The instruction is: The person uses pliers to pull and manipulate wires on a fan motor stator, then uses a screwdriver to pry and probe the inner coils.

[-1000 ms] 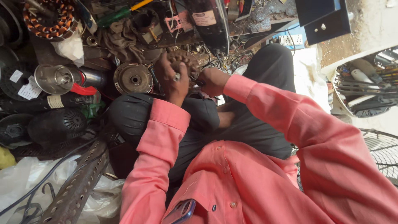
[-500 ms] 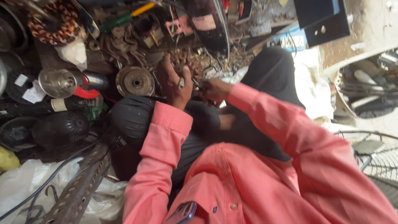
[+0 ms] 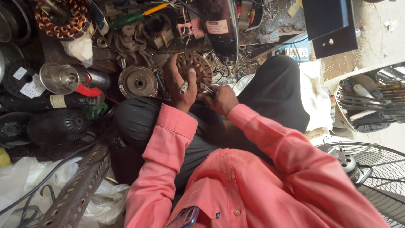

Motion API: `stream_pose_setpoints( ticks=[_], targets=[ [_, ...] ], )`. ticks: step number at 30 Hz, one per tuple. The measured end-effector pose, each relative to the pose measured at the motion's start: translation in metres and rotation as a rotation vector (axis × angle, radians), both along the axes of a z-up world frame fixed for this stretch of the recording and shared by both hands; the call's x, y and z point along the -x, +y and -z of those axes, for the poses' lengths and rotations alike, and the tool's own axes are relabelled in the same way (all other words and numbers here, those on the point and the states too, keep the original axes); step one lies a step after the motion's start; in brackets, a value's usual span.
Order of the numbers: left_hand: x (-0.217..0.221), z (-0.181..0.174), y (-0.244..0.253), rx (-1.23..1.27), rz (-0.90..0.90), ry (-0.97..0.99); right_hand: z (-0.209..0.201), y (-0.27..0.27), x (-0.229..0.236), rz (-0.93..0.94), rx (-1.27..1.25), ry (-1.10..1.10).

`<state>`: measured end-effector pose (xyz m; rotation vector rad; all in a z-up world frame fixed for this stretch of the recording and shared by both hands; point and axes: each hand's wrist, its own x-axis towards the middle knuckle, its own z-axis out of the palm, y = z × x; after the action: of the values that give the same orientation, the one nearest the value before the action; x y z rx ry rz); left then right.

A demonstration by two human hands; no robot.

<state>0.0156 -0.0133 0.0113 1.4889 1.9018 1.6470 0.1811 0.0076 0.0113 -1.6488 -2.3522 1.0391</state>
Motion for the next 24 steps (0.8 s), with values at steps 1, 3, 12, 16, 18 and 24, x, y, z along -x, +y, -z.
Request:
stream_pose_setpoints(
  ticks=[1, 3, 12, 16, 18, 24],
  targets=[
    [0.0, 0.001, 0.001, -0.004, 0.002, 0.001, 0.001, -0.006, 0.002, 0.002, -0.004, 0.001],
    [0.004, 0.004, 0.005, 0.032, -0.032, 0.015, 0.002, -0.011, 0.005, 0.034, -0.051, 0.344],
    [0.007, 0.028, 0.012, 0.082, -0.115, -0.03, 0.006, -0.006, -0.019, -0.134, -0.139, 0.139],
    [0.007, 0.029, 0.012, 0.08, -0.093, -0.017, 0.014, -0.001, -0.029, -0.153, 0.257, 0.285],
    [0.006, 0.03, 0.011, 0.116, -0.108, 0.067, 0.021, 0.0, -0.034, -0.26, -0.045, 0.04],
    [0.014, 0.063, 0.019, 0.078, -0.145, 0.0, -0.032, 0.026, -0.073, -0.059, 0.495, 0.228]
  ],
)
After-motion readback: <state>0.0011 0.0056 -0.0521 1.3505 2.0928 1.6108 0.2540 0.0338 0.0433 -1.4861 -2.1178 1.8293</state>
